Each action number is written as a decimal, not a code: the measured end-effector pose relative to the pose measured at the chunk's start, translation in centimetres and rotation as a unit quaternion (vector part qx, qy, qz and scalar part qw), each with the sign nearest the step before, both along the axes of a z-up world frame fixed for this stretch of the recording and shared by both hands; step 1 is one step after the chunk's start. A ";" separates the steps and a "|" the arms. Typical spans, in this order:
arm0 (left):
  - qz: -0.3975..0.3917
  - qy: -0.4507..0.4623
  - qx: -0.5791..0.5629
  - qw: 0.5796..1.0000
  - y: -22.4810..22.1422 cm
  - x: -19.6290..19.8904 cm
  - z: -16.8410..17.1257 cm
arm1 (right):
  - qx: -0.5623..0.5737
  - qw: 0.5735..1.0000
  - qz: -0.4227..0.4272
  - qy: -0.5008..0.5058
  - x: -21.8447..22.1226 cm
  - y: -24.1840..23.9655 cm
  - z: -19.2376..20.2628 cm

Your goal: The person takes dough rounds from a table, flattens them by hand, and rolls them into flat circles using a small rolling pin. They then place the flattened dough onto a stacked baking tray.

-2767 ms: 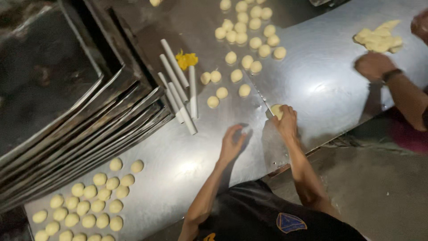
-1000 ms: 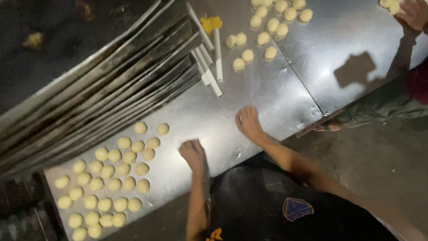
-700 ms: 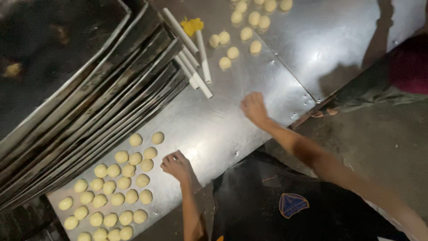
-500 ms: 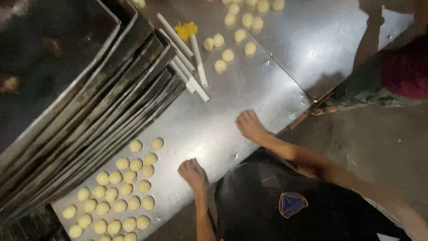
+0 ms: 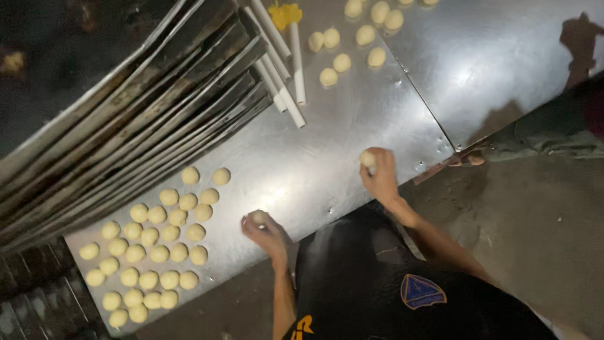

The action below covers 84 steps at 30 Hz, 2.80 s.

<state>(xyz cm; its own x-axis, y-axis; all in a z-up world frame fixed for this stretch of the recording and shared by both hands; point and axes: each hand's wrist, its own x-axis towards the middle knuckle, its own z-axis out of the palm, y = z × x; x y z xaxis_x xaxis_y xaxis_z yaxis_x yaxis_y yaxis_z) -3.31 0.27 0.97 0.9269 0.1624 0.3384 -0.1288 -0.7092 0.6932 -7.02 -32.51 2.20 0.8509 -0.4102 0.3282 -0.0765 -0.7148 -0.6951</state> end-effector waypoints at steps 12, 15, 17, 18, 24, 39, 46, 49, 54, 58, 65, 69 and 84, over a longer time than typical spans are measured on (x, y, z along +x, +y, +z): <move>-0.273 -0.193 -0.203 0.920 -25.2 11.7 8.3 | 0.025 0.983 -0.095 -0.158 5.0 -10.5 8.8; -0.369 -0.075 -0.071 0.924 -30.5 14.2 7.6 | -0.046 0.990 -0.055 -0.124 8.4 -14.2 8.0; -0.384 -0.038 -0.048 0.921 -30.1 12.6 5.9 | -0.083 0.996 -0.012 -0.034 8.9 -15.2 6.7; -0.404 -0.006 -0.027 0.914 -29.5 12.2 4.8 | -0.084 0.996 -0.007 -0.012 8.1 -15.1 5.8; -0.385 0.110 0.233 0.886 -14.7 3.2 -1.0 | -0.031 0.982 0.128 0.137 2.7 -9.3 -1.0; 0.023 0.208 0.303 0.930 -8.1 3.0 -1.6 | -0.262 0.797 0.513 0.182 14.1 8.0 -1.3; -0.074 0.226 0.175 0.955 4.0 0.4 2.4 | -0.292 0.768 0.557 0.123 11.0 8.4 -0.2; 0.063 0.176 0.187 0.964 5.7 2.6 1.3 | -0.248 0.770 0.578 0.110 9.1 6.5 1.4; 0.110 0.207 0.247 0.940 -2.9 5.3 -1.2 | -0.226 0.818 0.519 0.103 7.7 7.7 2.2; -0.062 0.177 0.227 0.956 -6.2 2.6 0.3 | -0.057 0.898 0.425 0.098 7.9 9.0 1.7; -0.132 0.163 0.220 0.953 -5.4 2.9 1.6 | -0.027 0.970 0.238 0.032 12.2 6.6 -0.1; -0.123 0.168 0.206 0.956 -5.8 3.1 1.9 | -0.081 0.976 0.197 0.052 14.8 2.9 -1.7; -0.043 0.207 0.195 0.958 -7.9 4.4 3.1 | -0.023 0.980 0.161 0.114 30.3 -5.9 -2.1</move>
<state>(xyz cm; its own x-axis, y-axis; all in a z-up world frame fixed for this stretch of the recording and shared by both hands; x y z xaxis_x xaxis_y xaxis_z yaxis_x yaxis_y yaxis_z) 1.05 -7.61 4.09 0.9990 0.0147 -0.0420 0.0297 -0.9238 0.3816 23.24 -38.41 0.06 0.9871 -0.0973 0.1274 0.0095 -0.7580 -0.6522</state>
